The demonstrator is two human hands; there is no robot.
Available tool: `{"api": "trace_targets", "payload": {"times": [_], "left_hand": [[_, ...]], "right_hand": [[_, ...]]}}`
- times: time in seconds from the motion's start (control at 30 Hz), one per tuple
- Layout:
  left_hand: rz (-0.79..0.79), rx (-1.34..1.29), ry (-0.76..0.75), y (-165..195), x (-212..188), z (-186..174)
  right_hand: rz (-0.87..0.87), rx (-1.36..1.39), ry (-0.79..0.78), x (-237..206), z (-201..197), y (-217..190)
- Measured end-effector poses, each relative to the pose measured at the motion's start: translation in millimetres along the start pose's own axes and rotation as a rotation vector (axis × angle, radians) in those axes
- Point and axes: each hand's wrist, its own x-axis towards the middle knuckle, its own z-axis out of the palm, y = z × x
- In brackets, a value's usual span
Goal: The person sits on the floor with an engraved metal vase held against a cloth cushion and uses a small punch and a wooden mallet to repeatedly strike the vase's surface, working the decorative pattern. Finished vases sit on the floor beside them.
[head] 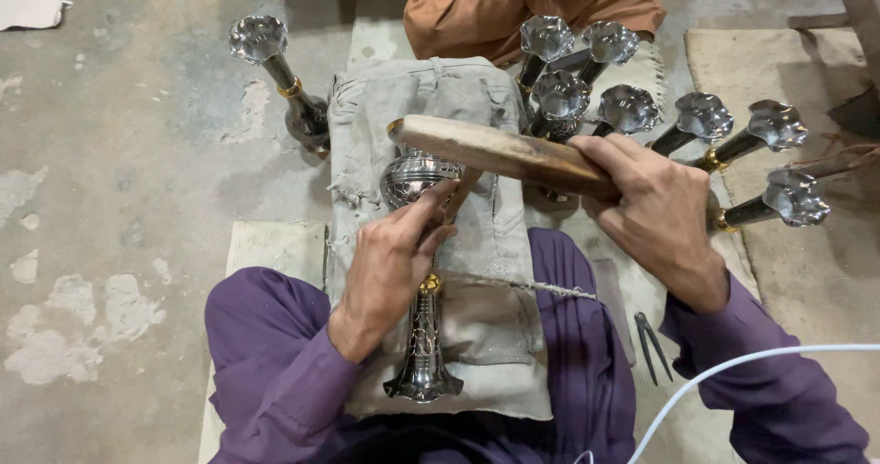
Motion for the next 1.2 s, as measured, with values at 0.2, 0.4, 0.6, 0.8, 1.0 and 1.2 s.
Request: {"api": "trace_targets", "payload": {"times": [0.2,0.4,0.6,0.8,1.0,1.2], "left_hand": [[0.031,0.07,-0.056,2,6,0],[-0.001,0.103,-0.114,5,7,-2],[0.066,0.095,-0.139,7,12,-4],[0.08,0.154,-0.265,9,24,-6],[0.138,0.232,-0.406,9,35,-7],[0.213,0.315,-0.471,6,40,-5]], "right_hand": [[0.033,0.614,-0.029,-10,15,16],[0.093,0.629,-0.013,-26,30,32],[0.119,0.299,0.068,-38,42,41],[0.179,0.695,-0.055,-49,65,49],[0.36,0.934,-0.026,-69,91,54],[0.318,0.85,0.061,-81,98,56]]}}
